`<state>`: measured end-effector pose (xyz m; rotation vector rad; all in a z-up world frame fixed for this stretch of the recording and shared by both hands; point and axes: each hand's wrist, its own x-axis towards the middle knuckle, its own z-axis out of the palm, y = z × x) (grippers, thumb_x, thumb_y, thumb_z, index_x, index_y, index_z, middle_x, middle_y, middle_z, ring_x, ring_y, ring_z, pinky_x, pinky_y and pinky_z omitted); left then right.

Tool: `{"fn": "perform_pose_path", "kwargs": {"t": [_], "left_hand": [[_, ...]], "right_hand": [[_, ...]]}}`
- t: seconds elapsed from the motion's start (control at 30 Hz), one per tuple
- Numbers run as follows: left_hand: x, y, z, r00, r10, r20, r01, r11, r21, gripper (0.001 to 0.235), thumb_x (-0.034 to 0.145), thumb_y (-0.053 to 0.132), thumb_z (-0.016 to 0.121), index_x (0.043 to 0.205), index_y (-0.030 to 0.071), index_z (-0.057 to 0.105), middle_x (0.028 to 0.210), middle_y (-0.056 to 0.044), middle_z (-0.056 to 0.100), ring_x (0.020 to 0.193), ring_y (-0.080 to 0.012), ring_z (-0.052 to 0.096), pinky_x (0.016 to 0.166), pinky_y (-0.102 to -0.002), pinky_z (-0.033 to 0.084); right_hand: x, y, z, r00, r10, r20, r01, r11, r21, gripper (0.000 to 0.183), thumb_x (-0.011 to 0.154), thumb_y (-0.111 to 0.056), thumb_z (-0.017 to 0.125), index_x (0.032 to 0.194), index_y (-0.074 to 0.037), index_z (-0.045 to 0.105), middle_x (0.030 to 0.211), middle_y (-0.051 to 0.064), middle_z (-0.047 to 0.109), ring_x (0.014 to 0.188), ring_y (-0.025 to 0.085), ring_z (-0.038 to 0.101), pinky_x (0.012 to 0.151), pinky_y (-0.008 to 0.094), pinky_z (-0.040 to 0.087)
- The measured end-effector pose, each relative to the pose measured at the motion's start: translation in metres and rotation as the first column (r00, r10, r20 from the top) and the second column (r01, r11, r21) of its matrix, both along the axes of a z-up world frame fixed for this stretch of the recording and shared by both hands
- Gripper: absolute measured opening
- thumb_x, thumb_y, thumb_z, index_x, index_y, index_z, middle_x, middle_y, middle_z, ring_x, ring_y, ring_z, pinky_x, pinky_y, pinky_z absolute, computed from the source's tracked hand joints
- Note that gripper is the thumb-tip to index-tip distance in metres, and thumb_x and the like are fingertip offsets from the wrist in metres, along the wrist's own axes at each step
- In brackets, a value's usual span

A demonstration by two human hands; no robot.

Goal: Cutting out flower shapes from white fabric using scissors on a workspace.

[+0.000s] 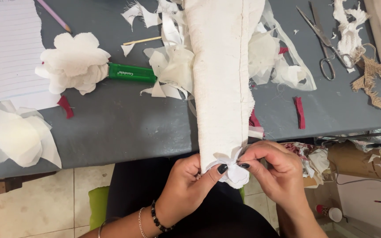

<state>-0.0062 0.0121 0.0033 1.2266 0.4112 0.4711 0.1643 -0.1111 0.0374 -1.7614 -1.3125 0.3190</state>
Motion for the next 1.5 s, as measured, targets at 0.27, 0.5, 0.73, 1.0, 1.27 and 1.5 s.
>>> {"fn": "perform_pose_path", "kwargs": {"t": [0.27, 0.5, 0.73, 1.0, 1.27, 1.5], "left_hand": [[0.000, 0.000, -0.004, 0.999, 0.025, -0.035, -0.022, 0.996, 0.083, 0.026, 0.097, 0.029, 0.067, 0.092, 0.004, 0.075, 0.078, 0.006, 0.068, 0.072, -0.0028, 0.058, 0.060, -0.024, 0.050], [0.001, 0.002, -0.003, 1.000, -0.018, -0.015, 0.018, 1.000, 0.025, 0.028, 0.098, 0.027, 0.064, 0.106, 0.003, 0.076, 0.096, -0.002, 0.078, 0.087, -0.0094, 0.071, 0.075, -0.024, 0.059], [-0.001, 0.000, -0.004, 0.999, 0.009, -0.037, -0.007, 0.999, 0.050, 0.027, 0.098, 0.027, 0.065, 0.103, 0.003, 0.075, 0.092, 0.001, 0.076, 0.084, -0.0069, 0.068, 0.072, -0.023, 0.056], [-0.001, 0.004, 0.003, 0.999, 0.006, -0.048, -0.002, 0.997, 0.081, 0.027, 0.098, 0.029, 0.065, 0.096, 0.004, 0.076, 0.080, 0.006, 0.068, 0.072, -0.0031, 0.057, 0.062, -0.023, 0.049], [-0.001, 0.004, 0.001, 0.998, -0.031, -0.053, 0.033, 0.998, 0.054, 0.029, 0.097, 0.031, 0.066, 0.092, 0.004, 0.074, 0.078, 0.006, 0.067, 0.070, -0.0040, 0.056, 0.061, -0.023, 0.047], [-0.001, 0.004, 0.004, 0.999, -0.021, -0.039, 0.023, 0.998, 0.064, 0.028, 0.098, 0.030, 0.064, 0.101, 0.004, 0.075, 0.089, 0.003, 0.074, 0.081, -0.0055, 0.065, 0.069, -0.024, 0.054]], "right_hand": [[0.005, -0.004, -0.006, 0.999, 0.019, -0.026, -0.019, 1.000, -0.015, 0.010, 0.090, -0.015, 0.072, 0.096, -0.007, 0.074, 0.089, 0.004, 0.077, 0.080, 0.013, 0.073, 0.076, 0.025, 0.061], [-0.001, -0.003, 0.000, 0.999, -0.012, 0.031, 0.014, 0.998, -0.058, 0.012, 0.094, -0.014, 0.069, 0.096, -0.003, 0.071, 0.087, 0.008, 0.073, 0.075, 0.016, 0.068, 0.070, 0.026, 0.055], [-0.006, 0.000, 0.003, 0.999, -0.013, 0.053, 0.016, 0.998, -0.058, 0.012, 0.095, -0.014, 0.068, 0.095, -0.002, 0.072, 0.086, 0.008, 0.073, 0.074, 0.016, 0.068, 0.069, 0.026, 0.053], [0.006, -0.002, 0.002, 0.999, 0.004, 0.044, -0.001, 0.997, -0.080, 0.007, 0.090, -0.012, 0.075, 0.096, -0.008, 0.075, 0.089, 0.004, 0.077, 0.080, 0.014, 0.073, 0.077, 0.025, 0.058], [0.006, 0.000, 0.005, 1.000, 0.030, 0.006, -0.029, 0.998, -0.059, 0.010, 0.093, -0.017, 0.069, 0.093, -0.008, 0.073, 0.084, 0.003, 0.075, 0.077, 0.014, 0.072, 0.074, 0.026, 0.057], [0.006, 0.000, 0.007, 0.996, 0.079, 0.036, -0.078, 0.997, -0.027, 0.006, 0.090, -0.009, 0.074, 0.095, -0.009, 0.075, 0.085, 0.002, 0.076, 0.077, 0.014, 0.073, 0.072, 0.025, 0.058]]}}
